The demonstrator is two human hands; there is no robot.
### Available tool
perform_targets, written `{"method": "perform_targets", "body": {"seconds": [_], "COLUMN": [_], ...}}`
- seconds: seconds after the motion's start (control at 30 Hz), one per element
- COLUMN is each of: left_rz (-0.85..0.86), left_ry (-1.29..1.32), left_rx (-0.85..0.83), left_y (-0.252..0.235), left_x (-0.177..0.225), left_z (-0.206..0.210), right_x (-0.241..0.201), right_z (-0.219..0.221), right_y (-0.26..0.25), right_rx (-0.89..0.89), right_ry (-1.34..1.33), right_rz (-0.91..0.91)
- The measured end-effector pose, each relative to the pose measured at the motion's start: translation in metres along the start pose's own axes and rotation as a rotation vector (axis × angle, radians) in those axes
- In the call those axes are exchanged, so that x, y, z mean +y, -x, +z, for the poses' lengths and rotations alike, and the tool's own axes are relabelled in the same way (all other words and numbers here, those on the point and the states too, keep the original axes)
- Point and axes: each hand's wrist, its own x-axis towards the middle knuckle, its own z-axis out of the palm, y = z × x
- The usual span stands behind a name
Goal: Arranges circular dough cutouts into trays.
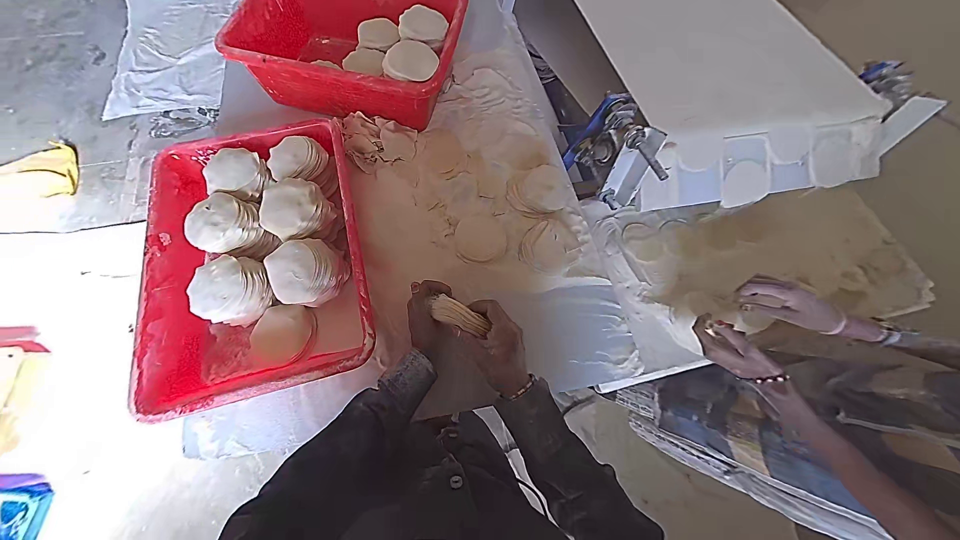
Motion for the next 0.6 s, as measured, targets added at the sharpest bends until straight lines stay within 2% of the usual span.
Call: {"method": "perform_targets", "body": {"seconds": [0.13,0.23,0.33,0.43,0.5,0.6], "left_rz": [-0.017,-0.091,-0.307,-0.522,-0.609,-0.501], "left_ry": [-0.154,-0.185,-0.031,0.009,-0.034,-0.067], "left_rx": [-0.009,-0.112,-0.261,-0.333,-0.295,-0.242], "left_y": [0.003,0.002,0.016,0.029,0.036,0.048], "left_x": [0.0,0.015,0.047,0.069,0.082,0.109], "left_z": [0.007,0.0,0.004,0.006,0.005,-0.008], "right_x": [0.016,0.01,0.004,0.008,-0.003,-0.034], "right_z": [0.004,-0.01,-0.034,-0.044,-0.047,-0.043], "right_y": [-0.004,-0.013,-0.022,-0.032,-0.039,-0.045], "right_rx": [-0.219,-0.181,-0.175,-0.226,-0.27,-0.329], "right_ry": [0.118,-0.125,-0.417,-0.176,-0.059,-0.053], "right_rz": [0.075,0.176,0.24,0.319,0.316,0.278]}}
